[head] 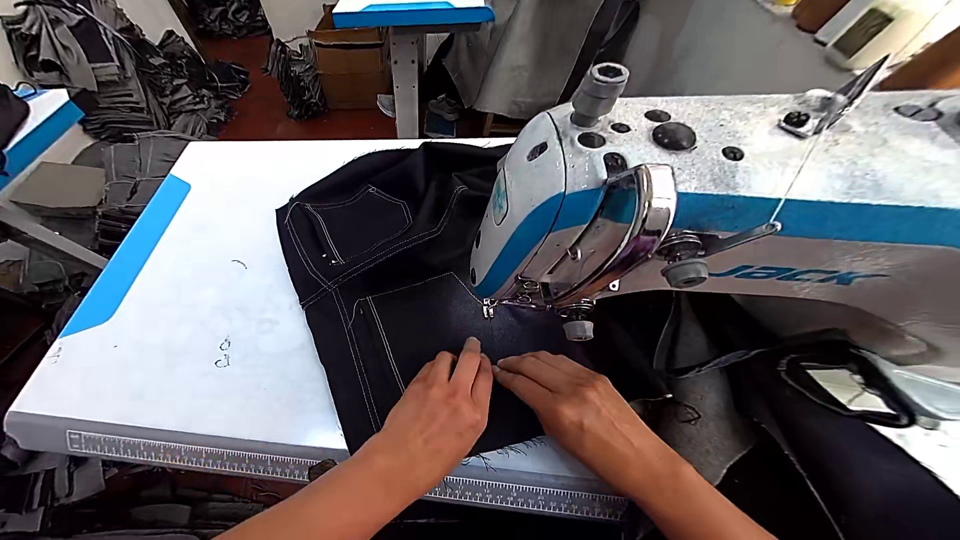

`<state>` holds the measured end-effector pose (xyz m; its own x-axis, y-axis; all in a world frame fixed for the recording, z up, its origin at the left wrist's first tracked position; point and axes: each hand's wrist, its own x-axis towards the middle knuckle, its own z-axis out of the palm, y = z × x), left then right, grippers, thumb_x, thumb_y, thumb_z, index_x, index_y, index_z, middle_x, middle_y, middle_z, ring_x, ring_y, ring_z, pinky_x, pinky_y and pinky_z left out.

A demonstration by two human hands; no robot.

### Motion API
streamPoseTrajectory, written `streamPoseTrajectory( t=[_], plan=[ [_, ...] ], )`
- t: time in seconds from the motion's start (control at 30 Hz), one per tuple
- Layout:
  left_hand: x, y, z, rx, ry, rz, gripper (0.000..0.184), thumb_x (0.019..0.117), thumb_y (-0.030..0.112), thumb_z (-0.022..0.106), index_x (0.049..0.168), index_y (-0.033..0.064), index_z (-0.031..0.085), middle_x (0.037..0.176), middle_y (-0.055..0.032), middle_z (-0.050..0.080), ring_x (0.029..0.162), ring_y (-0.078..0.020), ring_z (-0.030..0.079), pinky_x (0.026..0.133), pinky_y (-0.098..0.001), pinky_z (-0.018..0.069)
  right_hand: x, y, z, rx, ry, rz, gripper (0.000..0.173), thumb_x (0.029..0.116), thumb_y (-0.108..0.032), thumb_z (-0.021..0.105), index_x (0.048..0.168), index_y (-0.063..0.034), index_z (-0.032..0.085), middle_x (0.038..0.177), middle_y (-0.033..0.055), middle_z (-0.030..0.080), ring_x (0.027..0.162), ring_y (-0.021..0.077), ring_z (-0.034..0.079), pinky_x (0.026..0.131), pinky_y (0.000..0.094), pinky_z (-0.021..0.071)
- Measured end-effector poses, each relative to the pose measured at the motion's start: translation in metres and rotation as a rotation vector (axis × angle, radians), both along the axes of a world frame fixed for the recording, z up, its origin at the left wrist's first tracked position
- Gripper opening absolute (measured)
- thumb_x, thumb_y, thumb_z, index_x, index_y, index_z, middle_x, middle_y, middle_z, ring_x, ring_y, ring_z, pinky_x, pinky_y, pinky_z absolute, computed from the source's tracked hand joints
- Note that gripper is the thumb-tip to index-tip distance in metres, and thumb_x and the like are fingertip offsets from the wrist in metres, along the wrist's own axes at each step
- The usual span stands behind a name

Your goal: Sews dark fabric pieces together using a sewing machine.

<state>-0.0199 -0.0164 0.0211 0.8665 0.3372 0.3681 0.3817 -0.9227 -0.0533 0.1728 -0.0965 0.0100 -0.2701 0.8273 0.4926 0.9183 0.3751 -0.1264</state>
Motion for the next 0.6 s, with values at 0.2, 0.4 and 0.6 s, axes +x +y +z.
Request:
streamPoseTrajectory(
  t=[0.2, 0.4, 0.6],
  plan=[
    [0.013, 0.031, 0.005, -0.308, -0.099, 0.015, 0.02, 0.1, 0.016, 0.061, 0.095, 0.0011, 0.074, 0.086, -0.0145, 0.069, 0.079, -0.0311, 0.071, 0.065, -0.0465, 0.0591, 0.017, 0.035, 0.006, -0.233, 0.303, -0.014, 0.023, 0.0927, -0.012, 0.058, 0.106, -0.0079, 0.076, 0.095, 0.0078, 0.07, 0.083, 0.0217, 0.069, 0.07, 0.0411, 0.0583],
    [0.016, 0.086, 0.036, -0.97, 0.087, 0.09, 0.034, 0.1071, 0.029, 0.053, 0.099, 0.0031, 0.074, 0.082, -0.0108, 0.068, 0.081, -0.0244, 0.063, 0.077, -0.0493, 0.0472, 0.005, 0.046, 0.018, -0.483, 0.484, -0.183, 0.018, 0.1002, -0.022, 0.066, 0.103, -0.0065, 0.074, 0.082, 0.0058, 0.066, 0.072, 0.0205, 0.062, 0.067, 0.0461, 0.0514],
    [0.013, 0.067, 0.019, -0.839, -0.069, 0.113, 0.024, 0.097, 0.031, 0.067, 0.102, 0.0091, 0.075, 0.086, -0.0047, 0.072, 0.078, -0.0196, 0.068, 0.072, -0.0473, 0.0539, 0.005, 0.046, 0.027, -0.549, 0.527, -0.212, 0.016, 0.102, -0.018, 0.063, 0.102, -0.0074, 0.075, 0.084, 0.0051, 0.068, 0.073, 0.0181, 0.062, 0.068, 0.043, 0.0507]
  ],
)
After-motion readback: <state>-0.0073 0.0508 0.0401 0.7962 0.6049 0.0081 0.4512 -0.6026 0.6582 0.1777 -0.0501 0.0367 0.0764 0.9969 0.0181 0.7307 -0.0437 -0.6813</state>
